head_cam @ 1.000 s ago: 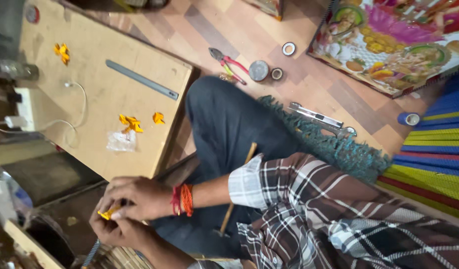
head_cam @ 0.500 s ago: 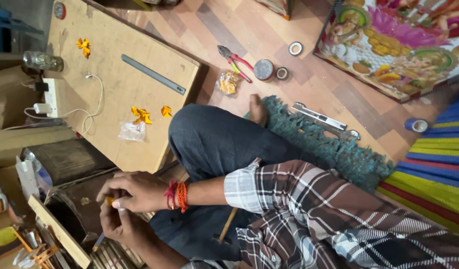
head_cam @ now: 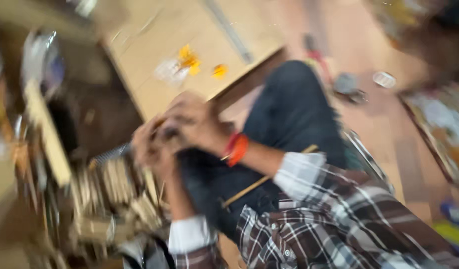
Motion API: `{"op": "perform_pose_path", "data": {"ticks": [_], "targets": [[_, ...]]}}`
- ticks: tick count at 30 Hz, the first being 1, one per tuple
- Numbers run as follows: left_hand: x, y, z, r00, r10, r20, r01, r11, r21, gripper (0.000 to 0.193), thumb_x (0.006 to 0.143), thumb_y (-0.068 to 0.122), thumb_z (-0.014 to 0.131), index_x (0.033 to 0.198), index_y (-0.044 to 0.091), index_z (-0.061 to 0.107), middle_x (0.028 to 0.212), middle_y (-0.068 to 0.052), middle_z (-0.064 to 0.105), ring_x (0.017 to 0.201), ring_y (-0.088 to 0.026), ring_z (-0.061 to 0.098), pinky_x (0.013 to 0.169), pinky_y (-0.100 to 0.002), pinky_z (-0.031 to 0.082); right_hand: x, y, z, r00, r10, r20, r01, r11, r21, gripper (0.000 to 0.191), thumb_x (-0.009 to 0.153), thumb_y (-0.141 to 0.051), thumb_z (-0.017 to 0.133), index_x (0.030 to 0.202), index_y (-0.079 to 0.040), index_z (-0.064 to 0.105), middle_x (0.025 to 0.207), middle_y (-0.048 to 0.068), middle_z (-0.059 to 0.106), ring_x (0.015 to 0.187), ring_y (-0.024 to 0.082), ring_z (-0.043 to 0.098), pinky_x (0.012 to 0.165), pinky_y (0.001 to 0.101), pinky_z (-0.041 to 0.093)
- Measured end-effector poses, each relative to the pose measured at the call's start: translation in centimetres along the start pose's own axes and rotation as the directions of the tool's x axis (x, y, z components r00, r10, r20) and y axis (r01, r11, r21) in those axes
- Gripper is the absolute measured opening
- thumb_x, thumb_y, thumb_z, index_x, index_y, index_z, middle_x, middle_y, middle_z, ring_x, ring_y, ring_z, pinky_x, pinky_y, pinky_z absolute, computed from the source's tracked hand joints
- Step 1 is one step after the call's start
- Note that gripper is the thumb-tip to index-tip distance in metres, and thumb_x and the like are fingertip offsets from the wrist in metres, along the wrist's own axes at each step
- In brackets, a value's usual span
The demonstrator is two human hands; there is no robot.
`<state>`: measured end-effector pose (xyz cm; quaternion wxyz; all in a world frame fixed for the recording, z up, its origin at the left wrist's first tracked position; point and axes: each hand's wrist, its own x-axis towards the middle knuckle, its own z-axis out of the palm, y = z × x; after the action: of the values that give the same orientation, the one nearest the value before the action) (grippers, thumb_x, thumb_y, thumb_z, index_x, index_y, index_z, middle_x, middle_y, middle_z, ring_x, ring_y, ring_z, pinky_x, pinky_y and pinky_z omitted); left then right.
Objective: The person sits on the floor and assembles a picture frame by attaching yellow corner brackets to the frame edges. They use a hammer to secure each bracket, repeatedly picking up brackets and tapping them into place along the frame's perimeter.
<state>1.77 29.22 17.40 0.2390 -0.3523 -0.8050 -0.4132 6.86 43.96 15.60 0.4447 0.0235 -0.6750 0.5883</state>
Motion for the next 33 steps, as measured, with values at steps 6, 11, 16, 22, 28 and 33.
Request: {"op": "perform_pose_path", "data": {"ticks": [6,11,16,22,28,33], "targets": [[-0.4,0.6,0.1,0.996,-0.052,-0.072,0.050,0.998,-0.030,0.023,0.094,-0.001,0.075,0.116,0.007,0.075,0.106,-0.009,0.076,0.100,-0.023,0.070,0.101,-0.037,0.046,0.6,-0.9,0.5,0.996,0.065,0.064,-0.058,0.993,-0.099,0.017,0.085,0.006,0.081,0.100,-0.001,0.075,0.091,0.011,0.072,0.085,0.022,0.070,0.076,0.0315,0.056],[0.5,0.9,-1.1,0.996,-0.032,-0.082,0.025,0.997,-0.078,0.024,0.095,0.002,0.071,0.117,0.010,0.073,0.105,-0.006,0.076,0.098,-0.021,0.072,0.098,-0.036,0.045,0.7,-1.5,1.0,0.986,0.115,0.120,-0.101,0.988,-0.117,0.015,0.089,0.006,0.082,0.102,0.002,0.074,0.095,0.011,0.070,0.088,0.018,0.068,0.079,0.0289,0.055],[0.5,-0.2,-1.8,0.998,0.003,-0.069,-0.009,0.996,-0.093,0.023,0.096,0.006,0.067,0.118,0.011,0.073,0.104,-0.005,0.076,0.098,-0.022,0.072,0.096,-0.039,0.046,0.8,-1.7,0.9,0.967,0.199,0.158,-0.194,0.980,-0.046,0.022,0.091,0.004,0.081,0.109,0.000,0.070,0.104,0.006,0.069,0.090,0.011,0.066,0.081,0.0227,0.055],[-0.1,-1.5,-1.4,0.995,-0.003,-0.095,-0.013,0.985,-0.172,0.023,0.099,0.007,0.066,0.120,0.014,0.072,0.109,-0.003,0.076,0.106,-0.020,0.073,0.101,-0.039,0.048,1.8,-1.9,-0.1,0.937,0.059,0.345,0.036,0.964,-0.262,0.016,0.097,0.005,0.084,0.108,0.002,0.072,0.101,0.008,0.067,0.085,0.011,0.066,0.076,0.0226,0.055],[0.4,-1.6,-1.8,0.999,0.006,-0.051,-0.016,0.979,-0.205,0.034,0.097,0.001,0.060,0.128,0.010,0.069,0.119,-0.005,0.074,0.115,-0.021,0.070,0.110,-0.041,0.047,2.0,-3.1,-0.6,0.935,0.123,0.333,-0.030,0.962,-0.271,0.015,0.102,0.003,0.082,0.110,0.001,0.070,0.105,0.007,0.067,0.087,0.010,0.068,0.076,0.0217,0.057],[0.4,-2.7,-3.2,0.992,0.095,-0.080,-0.113,0.960,-0.257,0.030,0.103,0.004,0.066,0.133,0.010,0.067,0.129,-0.007,0.068,0.123,-0.025,0.065,0.116,-0.042,0.046,1.2,-3.2,-0.6,0.911,0.071,0.407,0.080,0.936,-0.344,0.015,0.093,0.004,0.079,0.102,0.003,0.068,0.116,0.013,0.066,0.097,0.014,0.067,0.081,0.0261,0.058]]}}
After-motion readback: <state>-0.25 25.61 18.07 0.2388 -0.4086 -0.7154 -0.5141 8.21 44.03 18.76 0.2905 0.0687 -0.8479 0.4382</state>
